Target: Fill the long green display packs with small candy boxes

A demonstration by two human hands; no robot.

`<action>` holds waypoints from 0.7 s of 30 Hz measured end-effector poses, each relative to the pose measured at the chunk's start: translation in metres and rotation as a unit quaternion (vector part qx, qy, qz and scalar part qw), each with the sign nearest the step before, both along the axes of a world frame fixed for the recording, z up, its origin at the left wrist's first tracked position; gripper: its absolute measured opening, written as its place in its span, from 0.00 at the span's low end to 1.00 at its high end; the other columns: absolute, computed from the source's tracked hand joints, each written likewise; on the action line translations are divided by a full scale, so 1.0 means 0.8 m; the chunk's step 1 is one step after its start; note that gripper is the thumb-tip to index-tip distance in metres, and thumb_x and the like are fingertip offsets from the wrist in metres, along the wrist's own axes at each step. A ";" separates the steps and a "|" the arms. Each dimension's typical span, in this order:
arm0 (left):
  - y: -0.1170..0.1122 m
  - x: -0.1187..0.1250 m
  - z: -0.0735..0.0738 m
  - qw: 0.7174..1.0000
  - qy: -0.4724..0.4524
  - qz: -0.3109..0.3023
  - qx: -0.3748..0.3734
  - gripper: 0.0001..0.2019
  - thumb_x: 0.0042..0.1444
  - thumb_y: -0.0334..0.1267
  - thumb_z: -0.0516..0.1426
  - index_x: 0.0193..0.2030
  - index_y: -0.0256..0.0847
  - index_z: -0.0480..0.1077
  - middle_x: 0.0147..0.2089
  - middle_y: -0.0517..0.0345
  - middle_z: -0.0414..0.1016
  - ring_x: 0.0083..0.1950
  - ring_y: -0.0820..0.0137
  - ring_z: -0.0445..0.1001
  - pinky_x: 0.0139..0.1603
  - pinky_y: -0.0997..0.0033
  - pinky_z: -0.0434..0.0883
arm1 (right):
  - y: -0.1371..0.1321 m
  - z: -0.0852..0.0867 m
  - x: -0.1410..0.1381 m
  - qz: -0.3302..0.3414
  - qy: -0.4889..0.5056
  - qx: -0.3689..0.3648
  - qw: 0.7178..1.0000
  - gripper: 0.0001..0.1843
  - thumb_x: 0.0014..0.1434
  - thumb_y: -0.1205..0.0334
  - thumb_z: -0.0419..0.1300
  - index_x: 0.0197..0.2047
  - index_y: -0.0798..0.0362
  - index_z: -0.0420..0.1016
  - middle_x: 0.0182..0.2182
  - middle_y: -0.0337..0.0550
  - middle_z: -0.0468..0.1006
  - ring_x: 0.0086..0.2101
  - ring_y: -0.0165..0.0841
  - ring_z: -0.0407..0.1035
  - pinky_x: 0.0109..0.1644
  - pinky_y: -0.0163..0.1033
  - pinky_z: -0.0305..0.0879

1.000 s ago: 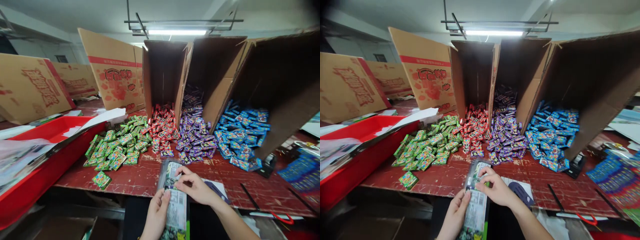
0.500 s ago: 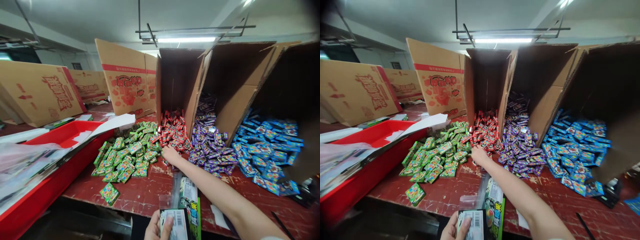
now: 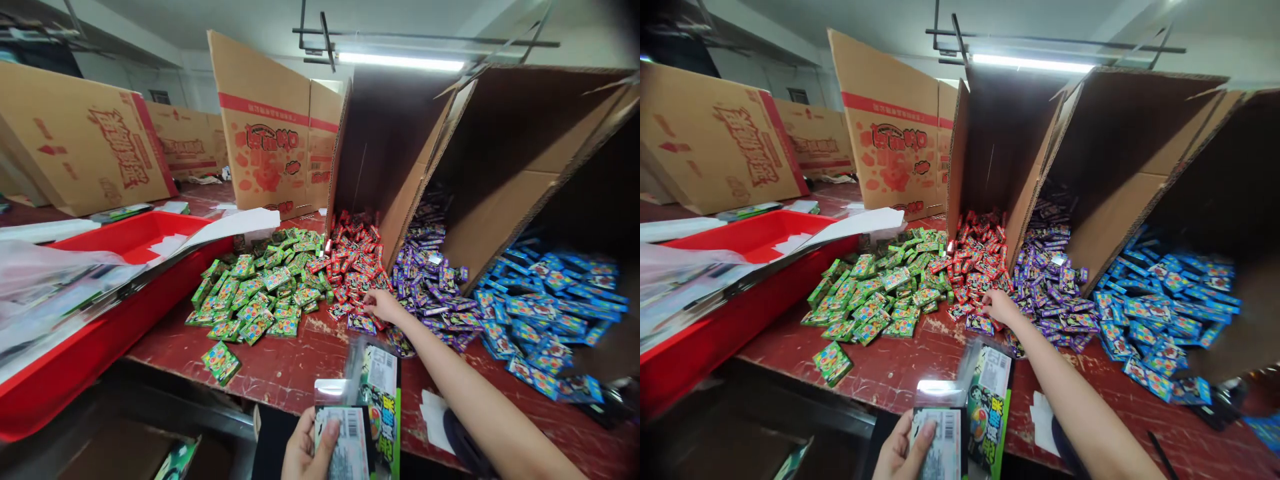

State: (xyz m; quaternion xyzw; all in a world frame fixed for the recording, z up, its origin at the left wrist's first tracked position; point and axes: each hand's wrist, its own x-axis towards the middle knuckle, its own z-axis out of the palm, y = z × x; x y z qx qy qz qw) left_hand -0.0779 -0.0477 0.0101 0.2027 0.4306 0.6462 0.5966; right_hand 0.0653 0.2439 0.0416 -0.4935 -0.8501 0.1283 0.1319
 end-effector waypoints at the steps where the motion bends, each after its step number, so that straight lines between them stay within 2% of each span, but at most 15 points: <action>1: 0.000 0.001 0.000 1.000 -0.002 -0.001 0.002 0.18 0.41 0.49 0.66 0.35 0.39 0.70 0.28 0.54 0.79 0.27 0.66 0.76 0.29 0.72 0.70 | -0.001 -0.003 0.006 -0.018 0.003 -0.005 1.000 0.10 0.46 0.67 0.66 0.35 0.57 0.74 0.34 0.45 0.78 0.36 0.35 0.71 0.40 0.37 0.63; 4: 0.001 0.004 0.002 1.000 -0.010 -0.003 0.007 0.19 0.42 0.48 0.66 0.36 0.39 0.70 0.28 0.54 0.79 0.29 0.66 0.76 0.29 0.73 0.70 | -0.010 -0.019 0.018 -0.089 0.027 -0.014 0.996 0.15 0.42 0.64 0.68 0.36 0.57 0.73 0.35 0.48 0.77 0.37 0.38 0.71 0.39 0.38 0.63; 7: 0.000 0.007 0.004 1.000 -0.009 0.002 0.000 0.19 0.42 0.48 0.65 0.36 0.39 0.69 0.28 0.55 0.79 0.29 0.64 0.77 0.26 0.73 0.69 | -0.015 -0.032 0.019 -0.147 0.069 -0.033 0.986 0.17 0.41 0.63 0.69 0.36 0.56 0.72 0.32 0.46 0.77 0.34 0.37 0.71 0.37 0.36 0.62; 10: 0.000 0.011 0.006 1.000 -0.003 0.007 -0.015 0.19 0.41 0.48 0.66 0.36 0.39 0.69 0.27 0.56 0.78 0.28 0.63 0.77 0.24 0.73 0.69 | -0.016 -0.036 0.014 -0.166 0.127 -0.059 0.976 0.23 0.28 0.63 0.73 0.32 0.55 0.73 0.29 0.42 0.76 0.33 0.37 0.71 0.36 0.36 0.63; 12: 0.000 0.013 0.005 1.000 -0.002 0.003 -0.016 0.20 0.40 0.49 0.66 0.35 0.40 0.68 0.26 0.57 0.78 0.27 0.63 0.76 0.23 0.73 0.69 | -0.020 -0.032 0.013 -0.164 0.176 -0.081 0.967 0.22 0.25 0.61 0.73 0.27 0.56 0.72 0.25 0.41 0.75 0.30 0.38 0.71 0.33 0.37 0.64; 15: 0.002 0.015 0.003 1.000 -0.001 -0.008 -0.006 0.19 0.41 0.49 0.66 0.36 0.40 0.68 0.26 0.57 0.78 0.26 0.65 0.76 0.22 0.73 0.68 | -0.046 -0.018 0.015 -0.139 0.269 -0.109 0.947 0.21 0.34 0.51 0.70 0.27 0.56 0.72 0.21 0.41 0.75 0.27 0.38 0.71 0.31 0.39 0.66; 18: 0.002 0.016 0.005 1.000 0.008 -0.010 -0.002 0.19 0.42 0.49 0.65 0.36 0.39 0.69 0.27 0.57 0.78 0.25 0.66 0.75 0.22 0.74 0.68 | -0.098 0.002 0.011 -0.085 0.354 -0.148 0.920 0.26 0.50 0.40 0.57 0.37 0.57 0.73 0.28 0.46 0.77 0.30 0.38 0.73 0.32 0.40 0.68; 20: 0.000 0.016 0.009 1.000 0.021 -0.019 0.009 0.18 0.44 0.49 0.64 0.36 0.38 0.69 0.27 0.57 0.78 0.24 0.67 0.74 0.24 0.73 0.68 | -0.140 0.017 0.004 -0.038 0.399 -0.202 0.894 0.28 0.55 0.39 0.51 0.44 0.56 0.72 0.33 0.49 0.78 0.31 0.38 0.74 0.34 0.41 0.70; 21: -0.001 0.016 0.012 0.999 0.027 -0.029 0.018 0.18 0.45 0.49 0.63 0.36 0.38 0.69 0.27 0.57 0.77 0.24 0.68 0.74 0.25 0.73 0.69 | -0.160 0.024 0.000 -0.010 0.426 -0.231 0.875 0.28 0.56 0.40 0.52 0.47 0.55 0.71 0.36 0.49 0.78 0.33 0.37 0.74 0.36 0.42 0.70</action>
